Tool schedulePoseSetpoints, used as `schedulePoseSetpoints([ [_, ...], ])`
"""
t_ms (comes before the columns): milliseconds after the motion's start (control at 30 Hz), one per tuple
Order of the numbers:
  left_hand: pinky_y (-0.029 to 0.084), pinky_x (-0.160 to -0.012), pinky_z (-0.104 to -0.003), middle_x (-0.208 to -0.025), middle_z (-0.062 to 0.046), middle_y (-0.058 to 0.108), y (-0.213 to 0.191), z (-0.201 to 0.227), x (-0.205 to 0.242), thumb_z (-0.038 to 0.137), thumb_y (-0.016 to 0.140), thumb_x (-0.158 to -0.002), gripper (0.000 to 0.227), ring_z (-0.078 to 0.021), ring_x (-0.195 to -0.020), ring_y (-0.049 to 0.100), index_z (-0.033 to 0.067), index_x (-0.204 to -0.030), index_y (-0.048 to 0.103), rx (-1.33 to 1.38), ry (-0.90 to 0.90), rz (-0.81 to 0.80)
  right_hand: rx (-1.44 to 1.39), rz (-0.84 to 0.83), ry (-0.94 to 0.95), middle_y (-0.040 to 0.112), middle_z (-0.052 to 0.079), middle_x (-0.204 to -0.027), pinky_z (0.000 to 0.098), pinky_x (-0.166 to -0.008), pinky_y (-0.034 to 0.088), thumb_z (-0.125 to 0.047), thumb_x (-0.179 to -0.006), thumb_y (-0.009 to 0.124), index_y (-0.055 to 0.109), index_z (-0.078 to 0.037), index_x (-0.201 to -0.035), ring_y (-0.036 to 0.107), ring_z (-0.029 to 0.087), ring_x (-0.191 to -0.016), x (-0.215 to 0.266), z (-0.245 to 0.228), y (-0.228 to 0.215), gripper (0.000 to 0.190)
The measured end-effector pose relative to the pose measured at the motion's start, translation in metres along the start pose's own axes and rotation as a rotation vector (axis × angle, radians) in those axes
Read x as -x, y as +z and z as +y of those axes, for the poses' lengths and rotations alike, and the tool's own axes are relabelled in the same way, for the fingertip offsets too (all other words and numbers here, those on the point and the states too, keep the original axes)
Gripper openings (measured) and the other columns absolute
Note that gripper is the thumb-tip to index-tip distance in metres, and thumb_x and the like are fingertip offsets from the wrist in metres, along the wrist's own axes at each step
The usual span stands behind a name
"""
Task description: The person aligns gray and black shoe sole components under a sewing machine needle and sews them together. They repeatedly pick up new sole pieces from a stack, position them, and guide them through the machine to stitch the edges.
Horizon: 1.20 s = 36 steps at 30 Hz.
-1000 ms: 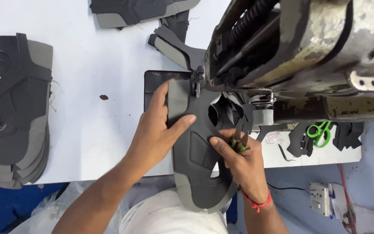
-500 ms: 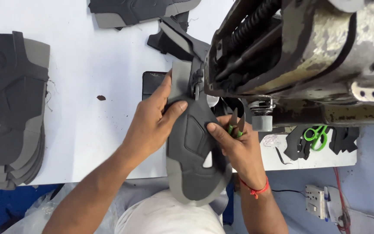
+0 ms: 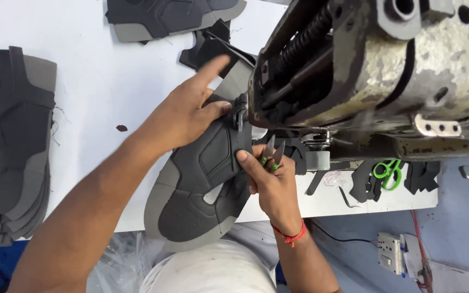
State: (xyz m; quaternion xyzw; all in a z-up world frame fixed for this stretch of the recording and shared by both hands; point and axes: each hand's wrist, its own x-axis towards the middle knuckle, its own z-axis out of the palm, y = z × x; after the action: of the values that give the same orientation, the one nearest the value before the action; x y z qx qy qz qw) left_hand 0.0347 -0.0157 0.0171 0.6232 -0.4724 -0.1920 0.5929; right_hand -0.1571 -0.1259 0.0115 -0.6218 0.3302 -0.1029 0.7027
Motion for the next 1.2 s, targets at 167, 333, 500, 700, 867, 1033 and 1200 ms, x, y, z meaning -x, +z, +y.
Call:
schedulePoseSetpoints([
  [167, 0.052, -0.078, -0.042, -0.095, -0.019, 0.071, 0.007, 0.058, 0.009, 0.026, 0.064, -0.101, 0.047, -0.0297, -0.086, 0.071, 0.0152, -0.143, 0.046, -0.244, -0.812, 0.02, 0.054, 0.011, -0.038, 0.05, -0.006, -0.056, 0.0225, -0.042, 0.033, -0.018, -0.096, 0.074, 0.066, -0.004, -0.076, 0.043, 0.004, -0.046, -0.004, 0.002, -0.001, 0.025],
  [333, 0.054, -0.08, -0.038, -0.108, -0.01, 0.066, 0.021, 0.038, 0.033, 0.033, 0.078, -0.089, 0.041, -0.024, -0.094, 0.07, 0.0075, -0.114, 0.059, -0.285, -0.466, 0.086, -0.025, -0.006, -0.01, 0.053, -0.005, -0.059, 0.0225, -0.042, 0.032, -0.016, -0.096, 0.073, 0.069, -0.003, -0.081, 0.043, 0.004, -0.047, -0.001, 0.003, 0.002, 0.021],
  [500, 0.053, -0.084, -0.037, -0.113, -0.009, 0.065, 0.023, 0.032, 0.034, 0.032, 0.083, -0.083, 0.047, -0.0225, -0.101, 0.067, 0.0052, -0.113, 0.058, -0.265, -0.438, 0.094, -0.068, -0.048, 0.02, 0.054, -0.005, -0.059, 0.0226, -0.042, 0.033, -0.015, -0.097, 0.07, 0.072, 0.0, -0.09, 0.043, 0.004, -0.047, 0.0, 0.004, -0.006, 0.017],
  [700, 0.053, -0.079, -0.035, -0.114, -0.008, 0.064, 0.024, 0.036, 0.035, 0.034, 0.083, -0.084, 0.049, -0.0188, -0.09, 0.066, 0.0057, -0.115, 0.058, -0.239, -0.44, 0.101, -0.05, -0.116, 0.006, 0.074, 0.006, -0.073, 0.0228, -0.041, 0.035, -0.017, -0.099, 0.066, 0.071, 0.0, -0.09, 0.046, 0.005, -0.045, 0.001, 0.009, -0.019, 0.02],
  [867, 0.052, -0.072, -0.036, -0.114, -0.007, 0.063, 0.019, 0.044, 0.026, 0.035, 0.085, -0.079, 0.057, -0.0202, -0.074, 0.06, 0.007, -0.12, 0.057, -0.277, -0.512, 0.051, 0.016, -0.127, 0.007, 0.075, 0.008, -0.074, 0.0228, -0.042, 0.037, -0.02, -0.102, 0.064, 0.072, 0.0, -0.091, 0.048, 0.005, -0.046, 0.004, 0.012, -0.02, 0.024],
  [1033, 0.053, -0.071, -0.036, -0.113, -0.005, 0.063, 0.013, 0.042, 0.02, 0.037, 0.085, -0.076, 0.057, -0.0211, -0.076, 0.061, 0.0104, -0.119, 0.06, -0.263, -0.611, -0.026, 0.031, -0.113, 0.011, 0.075, 0.007, -0.075, 0.0227, -0.042, 0.04, -0.02, -0.101, 0.064, 0.074, 0.0, -0.094, 0.05, 0.005, -0.047, 0.004, 0.012, -0.015, 0.023],
  [1200, 0.053, -0.085, -0.036, -0.112, -0.007, 0.065, 0.005, 0.026, 0.016, 0.033, 0.088, -0.076, 0.054, -0.0222, -0.101, 0.066, 0.0074, -0.115, 0.062, -0.275, -0.398, -0.002, -0.005, -0.048, -0.016, 0.074, 0.007, -0.073, 0.0218, -0.042, 0.039, -0.018, -0.1, 0.064, 0.073, 0.0, -0.099, 0.05, 0.005, -0.046, 0.001, 0.011, -0.007, 0.02],
])
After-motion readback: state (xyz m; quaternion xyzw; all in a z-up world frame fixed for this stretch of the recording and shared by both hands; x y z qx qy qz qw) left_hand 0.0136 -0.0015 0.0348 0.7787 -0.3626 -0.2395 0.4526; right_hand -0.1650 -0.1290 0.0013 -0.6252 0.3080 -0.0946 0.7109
